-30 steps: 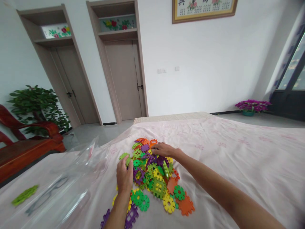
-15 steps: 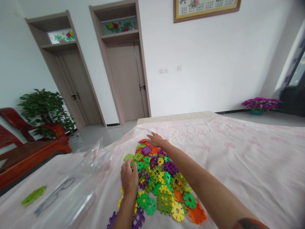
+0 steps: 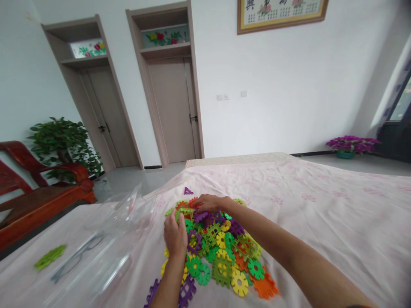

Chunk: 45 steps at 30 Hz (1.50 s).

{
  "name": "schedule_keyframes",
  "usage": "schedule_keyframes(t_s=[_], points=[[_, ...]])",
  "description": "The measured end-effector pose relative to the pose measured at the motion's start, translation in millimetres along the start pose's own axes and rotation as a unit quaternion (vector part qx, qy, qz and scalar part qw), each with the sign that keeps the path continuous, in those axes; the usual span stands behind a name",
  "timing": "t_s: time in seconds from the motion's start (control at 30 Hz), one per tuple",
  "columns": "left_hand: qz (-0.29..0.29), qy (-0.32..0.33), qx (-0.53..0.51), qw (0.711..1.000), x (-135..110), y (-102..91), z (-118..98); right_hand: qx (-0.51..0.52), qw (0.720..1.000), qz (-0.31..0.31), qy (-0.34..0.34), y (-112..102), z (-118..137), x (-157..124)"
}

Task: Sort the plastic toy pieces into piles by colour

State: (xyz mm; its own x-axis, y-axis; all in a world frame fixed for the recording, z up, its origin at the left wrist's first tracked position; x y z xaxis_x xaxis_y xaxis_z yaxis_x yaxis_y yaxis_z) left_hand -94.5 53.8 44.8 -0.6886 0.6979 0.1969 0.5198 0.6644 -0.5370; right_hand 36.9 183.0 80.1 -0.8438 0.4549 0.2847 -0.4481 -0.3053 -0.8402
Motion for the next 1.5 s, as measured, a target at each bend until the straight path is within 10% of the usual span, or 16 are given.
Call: schedule_keyframes(t_s=[0.3, 0.57, 0.73, 1.07, 1.5], points=[[0.009, -0.003, -0.061, 0.998, 7, 0.9, 7, 0.214, 0.962, 0.143, -0.092, 26, 82, -37], [0.027, 0.057, -0.066, 0.996, 3, -0.3, -7, -0.037, 0.998, -0.012, 0.057, -30, 0, -21], [0.022, 0.01, -0.094, 0.995, 4, -3.3, 0, -0.134, 0.988, 0.035, 0.074, -5, -29, 13], [0.023, -0.023, -0.104, 0.994, 6, -1.7, 5, -0.213, 0.966, 0.119, 0.082, 39, -34, 58], [0.024, -0.027, -0.087, 0.996, 3, -2.5, 2, -0.252, 0.957, 0.142, 0.041, 30, -12, 14]])
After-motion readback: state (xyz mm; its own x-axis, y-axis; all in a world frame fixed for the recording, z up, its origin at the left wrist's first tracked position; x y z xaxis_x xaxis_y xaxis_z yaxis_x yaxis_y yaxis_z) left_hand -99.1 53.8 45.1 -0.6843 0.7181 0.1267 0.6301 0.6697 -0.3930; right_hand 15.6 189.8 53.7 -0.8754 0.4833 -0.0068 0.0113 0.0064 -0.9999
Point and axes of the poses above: each hand's wrist, its own x-axis towards the middle knuckle, its own y-axis out of the palm, z = x × y, the point moved 10 cm from there along x, towards the middle knuckle, and after that the axes turned 14 degrees about -y, right-handed, at the moved point
